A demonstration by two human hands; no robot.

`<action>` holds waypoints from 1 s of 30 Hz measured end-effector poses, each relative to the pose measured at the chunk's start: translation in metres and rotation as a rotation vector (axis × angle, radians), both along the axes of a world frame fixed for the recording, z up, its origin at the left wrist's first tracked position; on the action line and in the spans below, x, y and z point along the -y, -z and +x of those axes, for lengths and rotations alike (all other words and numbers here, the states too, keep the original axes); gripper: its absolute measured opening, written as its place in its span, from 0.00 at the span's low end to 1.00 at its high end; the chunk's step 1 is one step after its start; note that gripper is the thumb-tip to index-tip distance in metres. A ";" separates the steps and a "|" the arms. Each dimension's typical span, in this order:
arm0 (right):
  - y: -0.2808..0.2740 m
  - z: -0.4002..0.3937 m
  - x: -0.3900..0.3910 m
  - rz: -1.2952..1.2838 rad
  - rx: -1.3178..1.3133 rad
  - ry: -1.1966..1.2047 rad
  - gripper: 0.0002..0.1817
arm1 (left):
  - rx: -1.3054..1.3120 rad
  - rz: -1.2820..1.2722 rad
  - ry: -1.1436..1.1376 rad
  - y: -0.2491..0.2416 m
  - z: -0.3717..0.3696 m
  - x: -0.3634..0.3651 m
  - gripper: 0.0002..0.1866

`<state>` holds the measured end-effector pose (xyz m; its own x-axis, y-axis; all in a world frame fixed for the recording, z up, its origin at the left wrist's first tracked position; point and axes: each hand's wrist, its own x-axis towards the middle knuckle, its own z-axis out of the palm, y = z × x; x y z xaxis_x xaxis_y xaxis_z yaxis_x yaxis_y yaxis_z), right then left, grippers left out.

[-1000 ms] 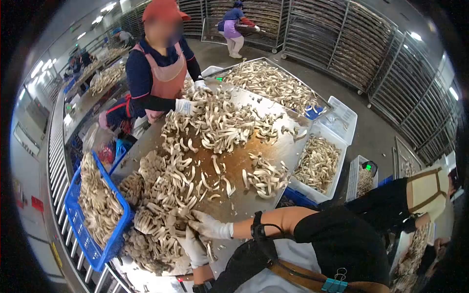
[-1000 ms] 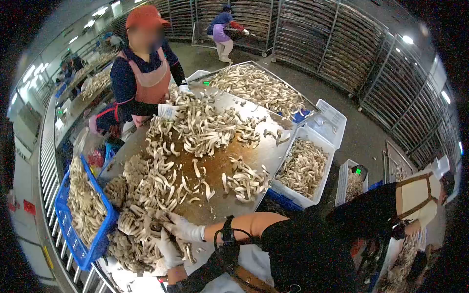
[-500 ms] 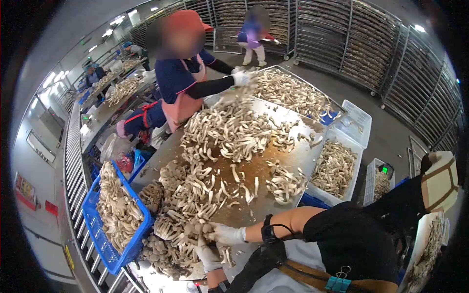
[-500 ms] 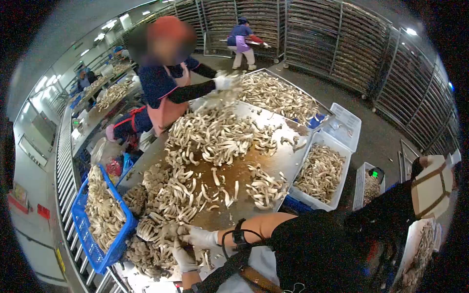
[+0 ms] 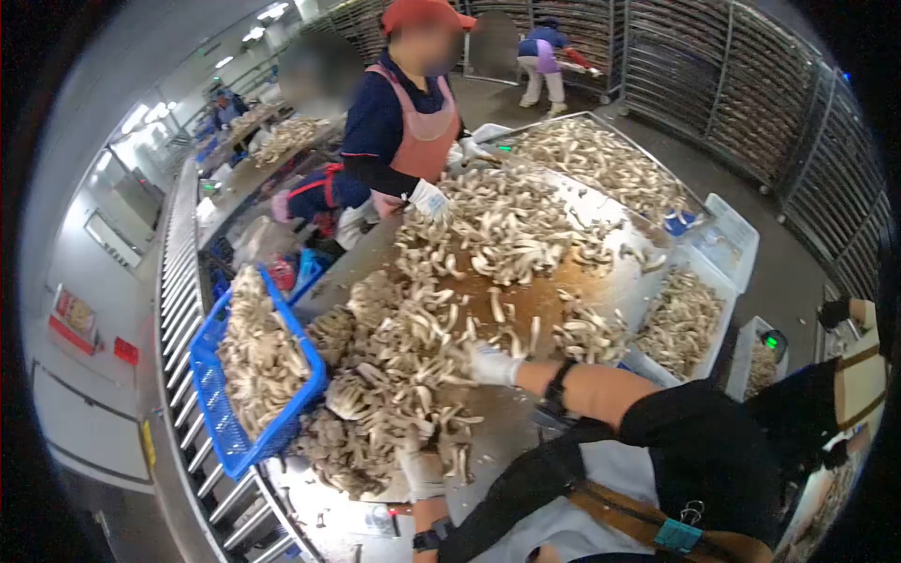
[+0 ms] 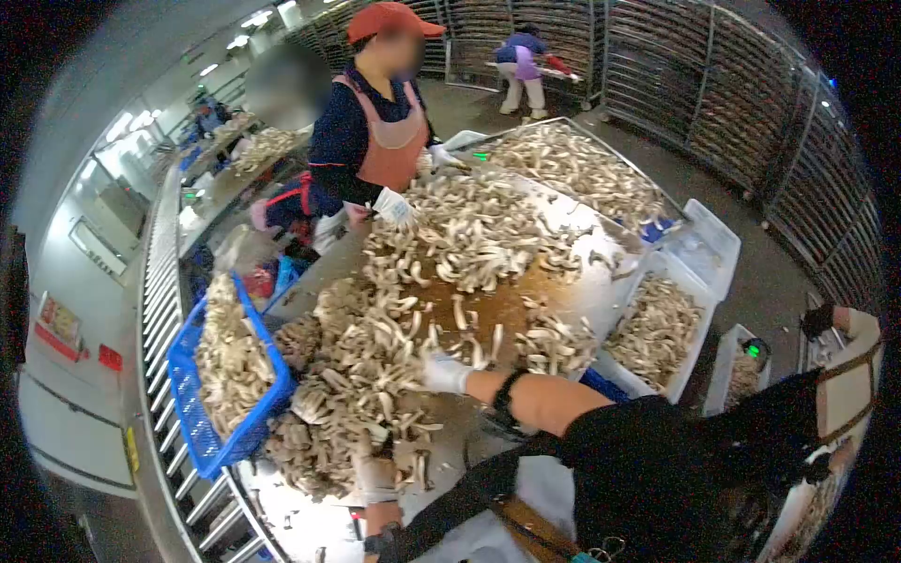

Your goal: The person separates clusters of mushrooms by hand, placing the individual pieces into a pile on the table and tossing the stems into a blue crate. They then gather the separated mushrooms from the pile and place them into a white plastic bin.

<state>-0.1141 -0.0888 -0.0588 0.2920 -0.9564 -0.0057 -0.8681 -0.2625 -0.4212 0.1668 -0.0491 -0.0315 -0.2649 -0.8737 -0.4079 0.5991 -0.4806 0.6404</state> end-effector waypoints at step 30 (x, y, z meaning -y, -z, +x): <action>-0.103 0.074 -0.044 0.541 1.099 0.168 0.49 | 0.015 -0.177 0.265 -0.069 -0.042 -0.008 0.31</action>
